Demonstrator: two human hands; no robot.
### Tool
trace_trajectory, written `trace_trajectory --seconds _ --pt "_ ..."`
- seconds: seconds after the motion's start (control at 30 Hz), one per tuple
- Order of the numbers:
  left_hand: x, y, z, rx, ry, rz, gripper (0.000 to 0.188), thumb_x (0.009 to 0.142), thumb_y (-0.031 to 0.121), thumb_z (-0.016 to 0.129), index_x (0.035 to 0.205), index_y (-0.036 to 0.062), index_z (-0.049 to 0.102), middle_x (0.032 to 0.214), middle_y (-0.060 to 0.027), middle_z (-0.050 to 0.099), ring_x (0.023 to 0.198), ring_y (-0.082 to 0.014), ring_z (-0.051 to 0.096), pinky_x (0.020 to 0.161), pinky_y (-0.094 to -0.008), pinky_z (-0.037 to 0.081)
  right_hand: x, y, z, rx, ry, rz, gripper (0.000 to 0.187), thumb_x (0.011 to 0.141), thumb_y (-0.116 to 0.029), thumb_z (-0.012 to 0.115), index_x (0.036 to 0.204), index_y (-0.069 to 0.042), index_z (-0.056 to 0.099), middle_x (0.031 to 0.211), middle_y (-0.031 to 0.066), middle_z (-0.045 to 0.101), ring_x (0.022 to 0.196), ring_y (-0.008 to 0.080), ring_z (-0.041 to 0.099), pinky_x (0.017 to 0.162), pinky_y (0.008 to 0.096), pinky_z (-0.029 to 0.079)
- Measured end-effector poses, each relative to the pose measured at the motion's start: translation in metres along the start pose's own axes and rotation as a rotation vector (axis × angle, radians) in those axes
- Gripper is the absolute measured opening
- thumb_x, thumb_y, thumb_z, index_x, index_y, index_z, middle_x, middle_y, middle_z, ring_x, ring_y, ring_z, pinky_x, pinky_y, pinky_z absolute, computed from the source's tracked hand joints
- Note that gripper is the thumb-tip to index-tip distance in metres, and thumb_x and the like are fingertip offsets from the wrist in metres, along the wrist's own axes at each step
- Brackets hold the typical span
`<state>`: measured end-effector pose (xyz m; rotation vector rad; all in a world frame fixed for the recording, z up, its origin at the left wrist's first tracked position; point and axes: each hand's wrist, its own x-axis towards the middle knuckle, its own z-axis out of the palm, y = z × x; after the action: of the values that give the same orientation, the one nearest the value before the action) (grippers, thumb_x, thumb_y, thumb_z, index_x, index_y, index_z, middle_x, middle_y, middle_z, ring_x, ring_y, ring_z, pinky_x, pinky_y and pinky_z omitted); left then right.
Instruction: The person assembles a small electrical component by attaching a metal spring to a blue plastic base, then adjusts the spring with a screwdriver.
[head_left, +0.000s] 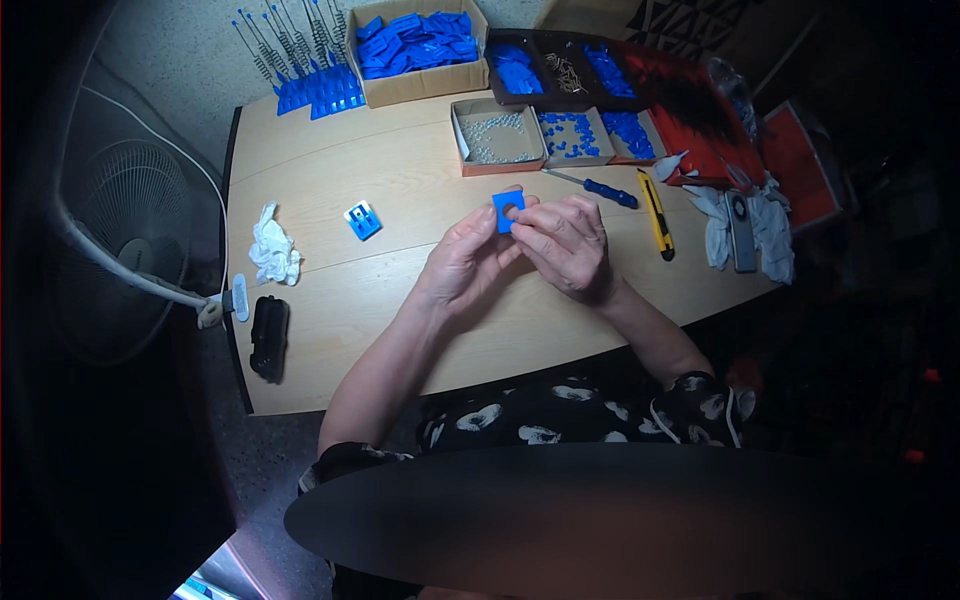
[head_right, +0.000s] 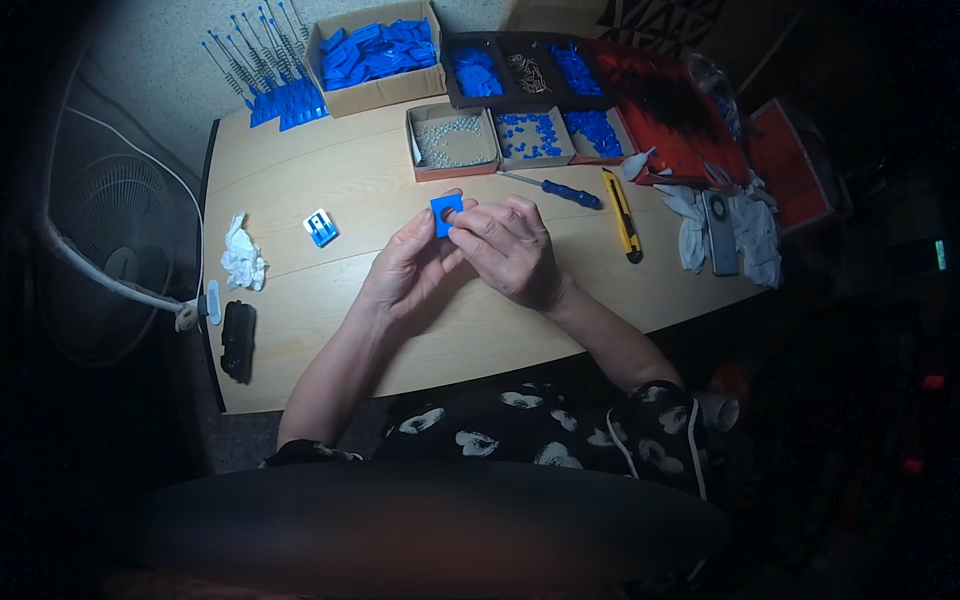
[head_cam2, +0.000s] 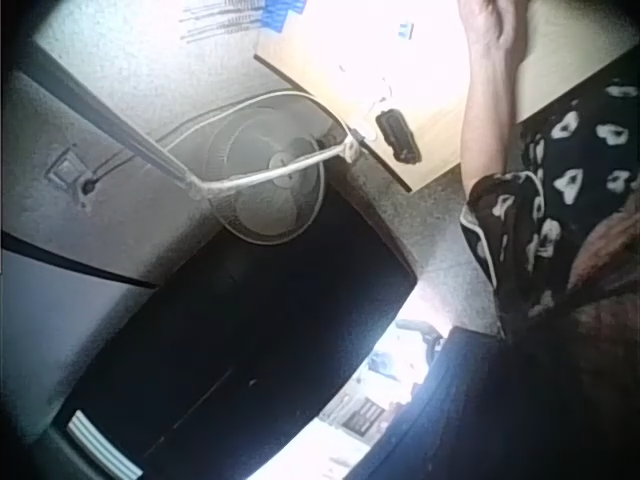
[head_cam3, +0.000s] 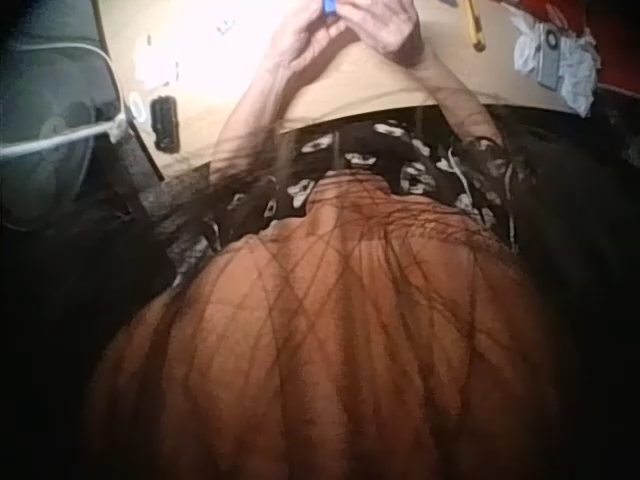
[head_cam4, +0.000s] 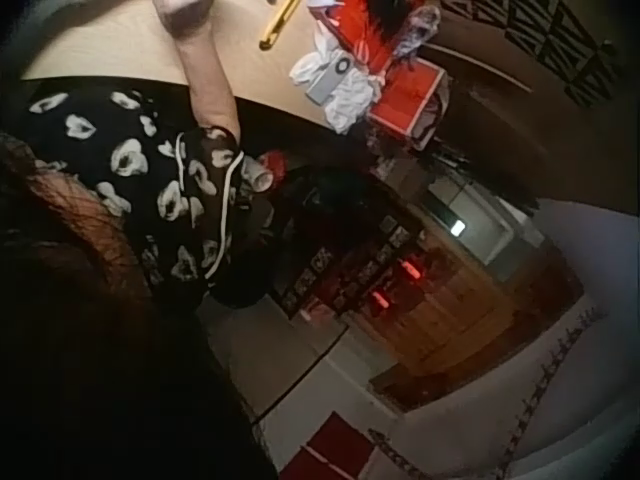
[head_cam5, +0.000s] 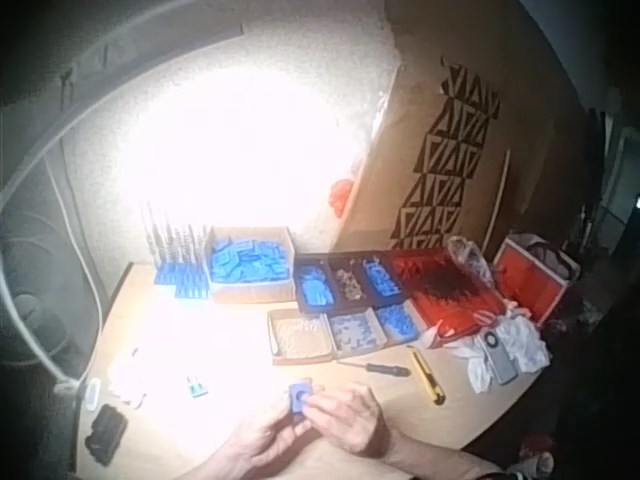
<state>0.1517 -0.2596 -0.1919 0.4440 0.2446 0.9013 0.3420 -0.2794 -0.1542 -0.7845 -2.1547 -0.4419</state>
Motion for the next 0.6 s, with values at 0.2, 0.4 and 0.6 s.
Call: trace_trajectory --seconds 0.2,0.4,0.6 --pt "0.0 0.003 -0.02 -0.069 -0.036 -0.032 0.047 0.108 0.027 0.055 0.148 0.0014 0.047 0.143 -0.016 0.058 0.123 -0.0244 0.063 0.104 -0.0356 0.053 -0.014 0.002 -0.011 0.286 0.059 0.302 0.025 0.081 0.002 0.079 0.104 -0.004 0.071 0.101 0.0073 0.068 0.091 0.025 0.067 0.081 0.0374 0.051" --pt "0.055 -0.004 -0.025 -0.083 -0.031 -0.089 0.049 0.108 0.026 0.055 0.15 0.0025 0.045 0.143 -0.0164 0.058 0.118 -0.0248 0.066 0.099 -0.0338 0.057 -0.042 0.054 -0.024 0.325 0.052 0.656 0.016 0.091 0.006 0.071 0.105 0.001 0.069 0.094 0.0099 0.066 0.082 0.0181 0.064 0.073 0.0285 0.052" --pt "0.089 -0.028 -0.036 -0.115 -0.019 -0.01 0.051 0.108 0.023 0.055 0.152 0.0019 0.041 0.144 -0.0182 0.057 0.121 -0.0283 0.065 0.1 -0.0342 0.057 -0.108 0.149 -0.052 0.108 0.024 0.712 0.014 0.09 -0.001 0.074 0.103 0.002 0.068 0.084 0.0071 0.065 0.066 0.0172 0.064 0.06 0.0294 0.051"
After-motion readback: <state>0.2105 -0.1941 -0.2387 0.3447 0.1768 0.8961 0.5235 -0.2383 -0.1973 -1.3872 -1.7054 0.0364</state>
